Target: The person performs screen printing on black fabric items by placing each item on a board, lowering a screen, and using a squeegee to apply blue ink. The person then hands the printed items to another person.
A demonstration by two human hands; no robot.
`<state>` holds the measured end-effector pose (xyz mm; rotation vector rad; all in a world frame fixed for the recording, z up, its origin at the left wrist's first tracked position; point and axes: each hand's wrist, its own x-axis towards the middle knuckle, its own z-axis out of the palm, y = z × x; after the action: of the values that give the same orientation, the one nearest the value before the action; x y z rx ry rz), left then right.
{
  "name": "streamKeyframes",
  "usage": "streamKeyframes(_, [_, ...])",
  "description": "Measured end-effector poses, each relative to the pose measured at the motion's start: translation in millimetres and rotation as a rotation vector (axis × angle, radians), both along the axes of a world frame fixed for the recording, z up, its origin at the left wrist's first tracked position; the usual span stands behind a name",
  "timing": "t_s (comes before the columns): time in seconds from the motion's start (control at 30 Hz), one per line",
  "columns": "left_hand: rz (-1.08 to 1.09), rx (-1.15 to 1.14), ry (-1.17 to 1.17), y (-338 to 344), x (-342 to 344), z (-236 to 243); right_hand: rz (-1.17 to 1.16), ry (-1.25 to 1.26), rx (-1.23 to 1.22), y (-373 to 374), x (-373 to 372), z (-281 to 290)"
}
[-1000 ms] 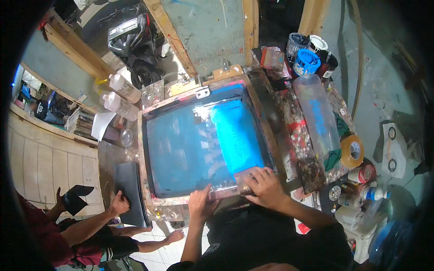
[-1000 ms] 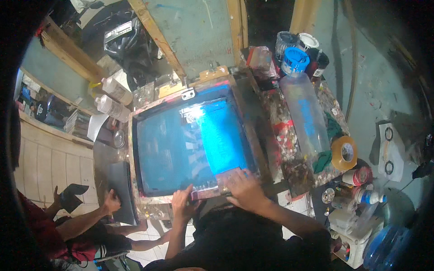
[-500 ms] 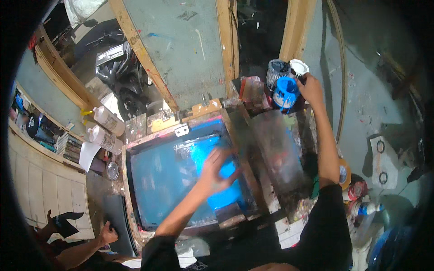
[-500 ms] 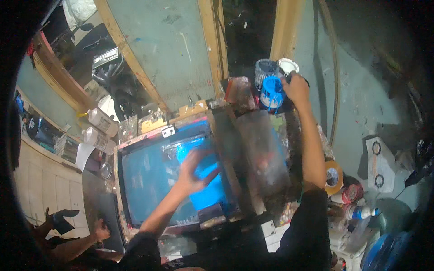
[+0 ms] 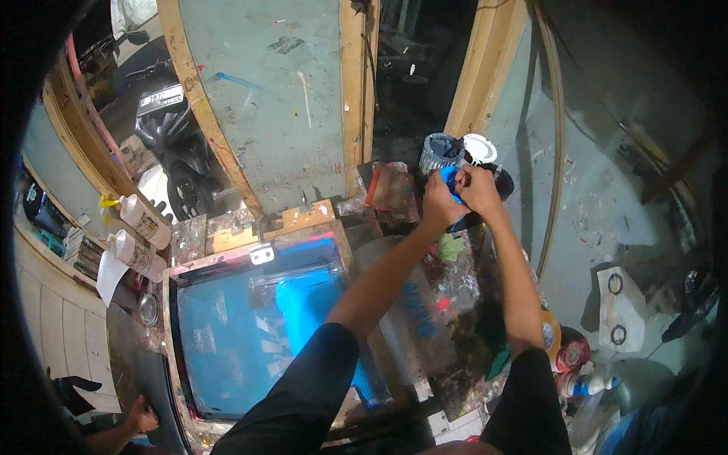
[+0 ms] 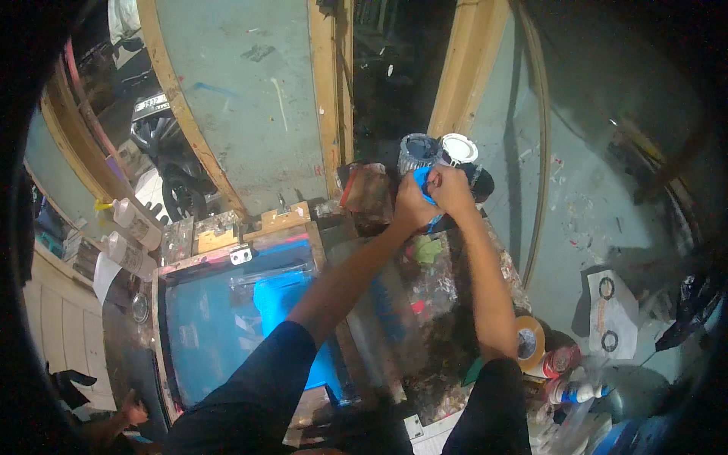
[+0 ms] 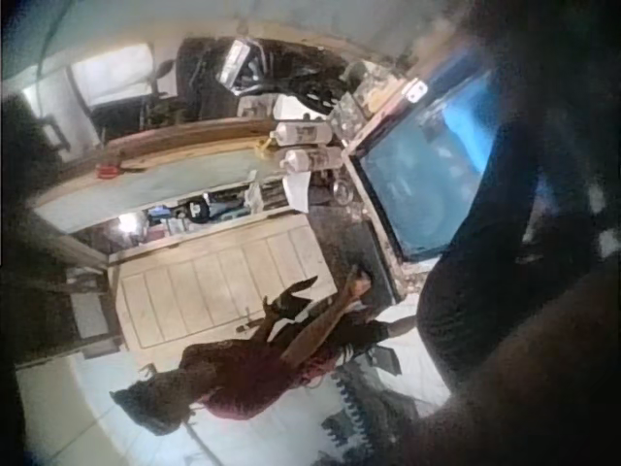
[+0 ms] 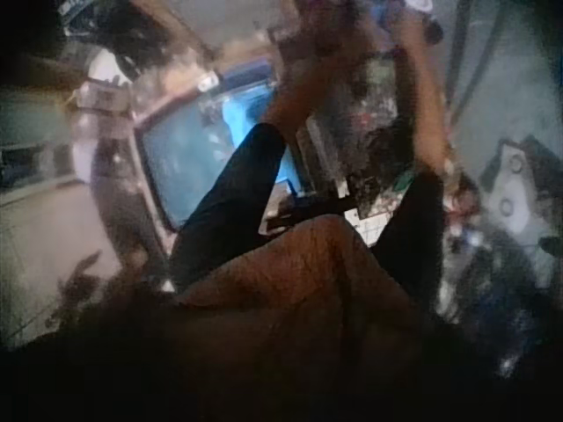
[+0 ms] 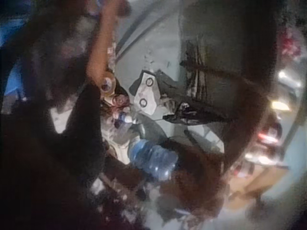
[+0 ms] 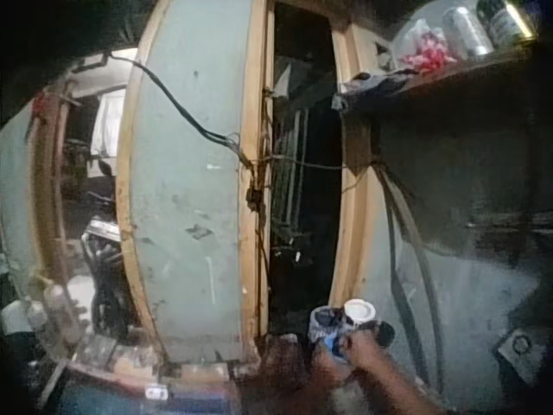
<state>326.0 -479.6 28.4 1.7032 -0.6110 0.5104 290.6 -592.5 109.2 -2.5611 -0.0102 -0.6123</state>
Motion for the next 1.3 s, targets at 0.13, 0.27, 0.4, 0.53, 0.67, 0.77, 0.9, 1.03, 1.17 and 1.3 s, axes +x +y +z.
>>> streamKeyframes(0.13, [-0.038,-0.117,-0.218,5.1,1.3,8.8,-0.038,-0.062,0.065,12.9,-7.4,7.7])
streamKeyframes(0.27, [-0.14,-0.117,-0.277,24.7,-16.7,41.7,-0.129,-0.17,-0.071,26.8,-41.2,21.2])
streamKeyframes(0.4, [-0.07,-0.192,-0.309,65.2,-50.7,80.3,-0.03,-0.31,-0.108,64.9,-103.4,67.3])
streamKeyframes(0.53, [-0.125,0.01,-0.317,157.8,-103.0,122.5,0.07,-0.351,-0.038,121.5,-175.8,105.5])
streamKeyframes(0.67, [0.007,0.245,-0.345,242.1,-150.5,121.0,0.271,-0.425,0.003,177.5,-222.0,96.5])
streamKeyframes(0.77, [0.081,0.314,-0.293,313.4,-201.6,119.6,0.321,-0.473,-0.079,224.6,-247.7,82.8])
streamKeyframes(0.9, [0.146,0.322,-0.334,364.8,-235.7,92.8,0.389,-0.397,0.096,274.8,-262.8,56.5])
streamKeyframes(1.03, [0.228,0.363,-0.335,396.2,-261.4,82.7,0.448,-0.348,0.131,313.8,-265.6,27.7])
streamKeyframes(1.17, [0.315,0.362,-0.357,413.3,-268.2,71.3,0.414,-0.301,0.267,340.2,-266.8,14.9])
streamKeyframes(1.3, [0.324,0.376,-0.365,411.3,-264.2,66.5,0.324,-0.249,0.527,351.5,-260.8,0.5])
